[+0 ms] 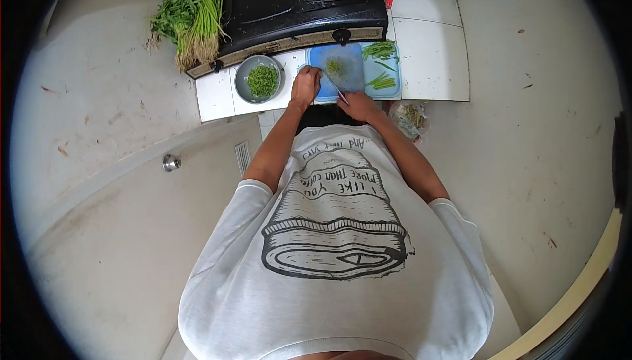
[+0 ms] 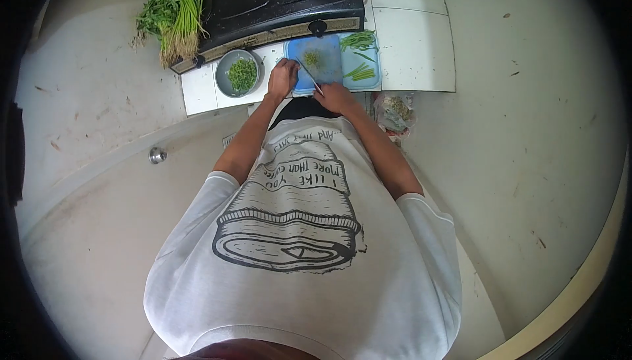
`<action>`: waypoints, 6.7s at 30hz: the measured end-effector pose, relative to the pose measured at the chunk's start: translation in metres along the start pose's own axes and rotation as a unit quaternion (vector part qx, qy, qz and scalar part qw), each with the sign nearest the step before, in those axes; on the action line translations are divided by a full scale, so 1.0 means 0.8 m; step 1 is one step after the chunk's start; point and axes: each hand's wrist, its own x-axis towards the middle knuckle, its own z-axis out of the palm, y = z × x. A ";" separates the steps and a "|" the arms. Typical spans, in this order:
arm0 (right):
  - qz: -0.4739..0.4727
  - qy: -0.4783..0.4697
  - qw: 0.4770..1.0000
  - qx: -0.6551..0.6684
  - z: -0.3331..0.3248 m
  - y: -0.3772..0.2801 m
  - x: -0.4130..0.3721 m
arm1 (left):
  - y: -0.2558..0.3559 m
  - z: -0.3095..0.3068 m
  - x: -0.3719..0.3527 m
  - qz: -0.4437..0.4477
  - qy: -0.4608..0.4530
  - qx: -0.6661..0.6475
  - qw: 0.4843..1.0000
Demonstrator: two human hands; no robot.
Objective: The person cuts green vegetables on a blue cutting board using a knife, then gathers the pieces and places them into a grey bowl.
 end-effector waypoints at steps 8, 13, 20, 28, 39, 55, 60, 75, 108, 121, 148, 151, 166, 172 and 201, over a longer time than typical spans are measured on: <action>0.014 0.034 0.999 -0.013 0.025 -0.006 0.005 | -0.015 0.003 0.002 0.039 -0.003 -0.053 0.998; 0.042 0.048 0.997 -0.036 0.027 -0.027 0.017 | -0.025 -0.005 0.004 0.042 -0.019 -0.079 0.996; 0.048 0.076 0.994 -0.057 0.052 -0.035 0.038 | -0.035 -0.005 0.007 0.054 -0.030 -0.095 0.994; 0.113 0.075 0.988 -0.071 0.049 -0.056 0.010 | -0.034 -0.009 0.005 0.063 -0.022 -0.105 0.992; 0.134 0.065 0.987 -0.062 0.049 -0.062 0.017 | -0.038 -0.003 0.000 0.056 -0.008 -0.142 0.988; 0.118 0.067 0.990 -0.045 0.047 -0.045 0.016 | -0.045 -0.006 -0.002 0.149 -0.027 -0.053 0.987; 0.104 0.069 0.991 -0.051 0.043 -0.050 0.014 | -0.042 -0.009 -0.003 0.151 -0.028 -0.060 0.986; 0.152 0.057 0.985 -0.053 0.046 -0.057 0.003 | -0.043 -0.008 -0.001 0.118 -0.030 -0.086 0.989; 0.086 0.091 0.992 -0.006 0.055 -0.052 0.015 | -0.038 -0.013 0.002 0.079 -0.033 -0.134 0.987; 0.123 0.060 0.990 -0.035 0.062 -0.051 0.011 | -0.041 -0.011 0.003 0.082 -0.032 -0.122 0.989; 0.124 0.077 0.988 -0.041 0.061 -0.054 0.026 | -0.042 -0.007 0.003 0.039 -0.043 -0.157 0.986; 0.138 0.067 0.987 -0.051 0.057 -0.056 0.014 | -0.042 -0.008 0.003 0.051 -0.038 -0.151 0.986; 0.137 0.069 0.987 -0.045 0.057 -0.062 0.022 | -0.043 -0.008 0.001 0.055 -0.045 -0.151 0.986; 0.155 0.067 0.985 -0.046 0.059 -0.067 -0.004 | -0.040 -0.009 0.002 0.038 -0.045 -0.161 0.985; 0.186 0.066 0.978 -0.060 0.050 -0.078 -0.020 | -0.038 0.000 -0.005 0.013 -0.020 -0.146 0.989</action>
